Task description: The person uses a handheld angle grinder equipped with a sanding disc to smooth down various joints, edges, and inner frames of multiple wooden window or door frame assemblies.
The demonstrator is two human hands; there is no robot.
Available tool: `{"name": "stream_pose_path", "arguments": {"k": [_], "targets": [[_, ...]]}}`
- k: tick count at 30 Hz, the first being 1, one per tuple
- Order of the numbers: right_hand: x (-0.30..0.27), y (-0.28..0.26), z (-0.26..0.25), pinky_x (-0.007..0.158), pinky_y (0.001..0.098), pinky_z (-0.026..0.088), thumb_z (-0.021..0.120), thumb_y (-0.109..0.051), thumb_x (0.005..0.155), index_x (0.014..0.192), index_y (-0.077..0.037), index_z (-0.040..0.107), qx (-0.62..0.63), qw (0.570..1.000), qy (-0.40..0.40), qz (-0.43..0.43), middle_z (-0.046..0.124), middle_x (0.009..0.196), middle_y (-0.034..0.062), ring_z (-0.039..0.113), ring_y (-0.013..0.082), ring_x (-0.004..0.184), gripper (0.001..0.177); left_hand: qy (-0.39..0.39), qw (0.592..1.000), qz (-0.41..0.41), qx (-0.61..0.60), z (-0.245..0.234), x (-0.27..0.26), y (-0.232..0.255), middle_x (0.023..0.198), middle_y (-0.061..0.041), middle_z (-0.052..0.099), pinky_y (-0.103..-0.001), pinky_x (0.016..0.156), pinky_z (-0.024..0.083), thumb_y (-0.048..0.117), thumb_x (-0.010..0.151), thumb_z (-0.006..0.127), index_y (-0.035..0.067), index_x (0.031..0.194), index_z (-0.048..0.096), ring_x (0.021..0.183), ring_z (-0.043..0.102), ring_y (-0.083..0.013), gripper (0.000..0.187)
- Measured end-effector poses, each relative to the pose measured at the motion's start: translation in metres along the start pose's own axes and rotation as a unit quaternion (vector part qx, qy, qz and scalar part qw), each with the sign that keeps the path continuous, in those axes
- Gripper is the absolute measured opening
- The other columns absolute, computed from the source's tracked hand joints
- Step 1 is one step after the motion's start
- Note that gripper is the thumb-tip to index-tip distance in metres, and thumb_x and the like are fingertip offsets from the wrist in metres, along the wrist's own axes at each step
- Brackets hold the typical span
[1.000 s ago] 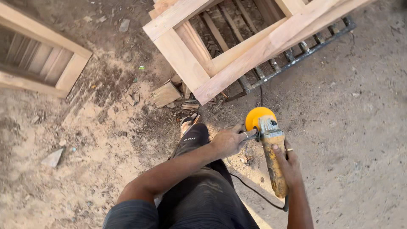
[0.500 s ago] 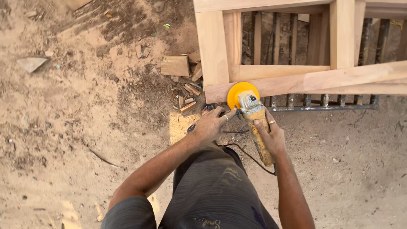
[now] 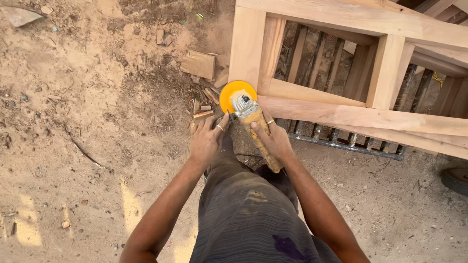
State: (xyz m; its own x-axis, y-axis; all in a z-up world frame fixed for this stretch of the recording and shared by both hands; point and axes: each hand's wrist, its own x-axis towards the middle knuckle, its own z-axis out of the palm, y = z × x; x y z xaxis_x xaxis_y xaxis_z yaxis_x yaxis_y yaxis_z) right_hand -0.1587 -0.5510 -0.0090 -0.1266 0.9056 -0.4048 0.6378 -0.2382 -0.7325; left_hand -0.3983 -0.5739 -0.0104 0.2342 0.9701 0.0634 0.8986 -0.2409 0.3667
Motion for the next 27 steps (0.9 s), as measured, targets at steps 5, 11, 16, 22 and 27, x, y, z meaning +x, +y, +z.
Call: {"name": "stream_pose_path", "arguments": {"k": [5, 11, 16, 22, 27], "targets": [[-0.011, 0.04, -0.022, 0.069, 0.0414, 0.066, 0.046, -0.067, 0.093, 0.163, -0.022, 0.022, 0.029, 0.998, -0.011, 0.055, 0.076, 0.097, 0.0206, 0.078, 0.0276, 0.077, 0.087, -0.002, 1.0, -0.009, 0.03, 0.036, 0.003, 0.038, 0.126, -0.009, 0.062, -0.046, 0.1, 0.043, 0.018, 0.092, 0.065, 0.03, 0.147, 0.057, 0.115, 0.06, -0.0263, 0.057], [-0.029, 0.107, -0.081, 0.071, 0.0417, 0.063, 0.048, -0.064, 0.094, 0.163, -0.022, 0.024, 0.02, 1.0, -0.015, 0.006, 0.076, 0.092, 0.0212, 0.078, 0.0307, 0.078, 0.085, 0.031, 0.999, -0.025, 0.03, 0.083, 0.002, 0.117, 0.125, -0.007, 0.064, -0.046, 0.1, 0.042, 0.022, 0.096, 0.066, 0.029, 0.144, 0.059, 0.116, 0.06, -0.0257, 0.049], [-0.039, 0.164, -0.126, 0.077, 0.0457, 0.059, 0.05, -0.064, 0.1, 0.164, -0.018, 0.031, -0.017, 0.999, 0.006, -0.034, 0.075, 0.09, 0.0247, 0.075, 0.0352, 0.084, 0.081, 0.043, 0.998, -0.023, 0.038, 0.111, 0.009, 0.179, 0.124, -0.006, 0.064, -0.047, 0.101, 0.042, 0.021, 0.094, 0.066, 0.029, 0.144, 0.061, 0.114, 0.061, -0.0248, 0.051], [-0.057, 0.228, -0.183, 0.062, 0.0376, 0.065, 0.05, -0.061, 0.094, 0.161, -0.018, 0.028, 0.089, 0.994, 0.007, 0.059, 0.077, 0.089, 0.0188, 0.077, 0.0253, 0.069, 0.082, 0.017, 0.999, 0.017, 0.026, 0.16, 0.044, 0.249, 0.124, -0.008, 0.064, -0.046, 0.099, 0.042, 0.023, 0.094, 0.065, 0.03, 0.145, 0.059, 0.112, 0.061, -0.0248, 0.052], [-0.071, 0.277, -0.216, 0.056, 0.0341, 0.064, 0.045, -0.062, 0.096, 0.163, -0.022, 0.024, 0.075, 0.994, 0.043, 0.063, 0.076, 0.087, 0.0158, 0.075, 0.0212, 0.062, 0.081, -0.033, 0.998, 0.049, 0.002, 0.178, 0.063, 0.302, 0.125, -0.01, 0.064, -0.049, 0.103, 0.039, 0.019, 0.097, 0.06, 0.029, 0.147, 0.058, 0.115, 0.061, -0.025, 0.051]]}}
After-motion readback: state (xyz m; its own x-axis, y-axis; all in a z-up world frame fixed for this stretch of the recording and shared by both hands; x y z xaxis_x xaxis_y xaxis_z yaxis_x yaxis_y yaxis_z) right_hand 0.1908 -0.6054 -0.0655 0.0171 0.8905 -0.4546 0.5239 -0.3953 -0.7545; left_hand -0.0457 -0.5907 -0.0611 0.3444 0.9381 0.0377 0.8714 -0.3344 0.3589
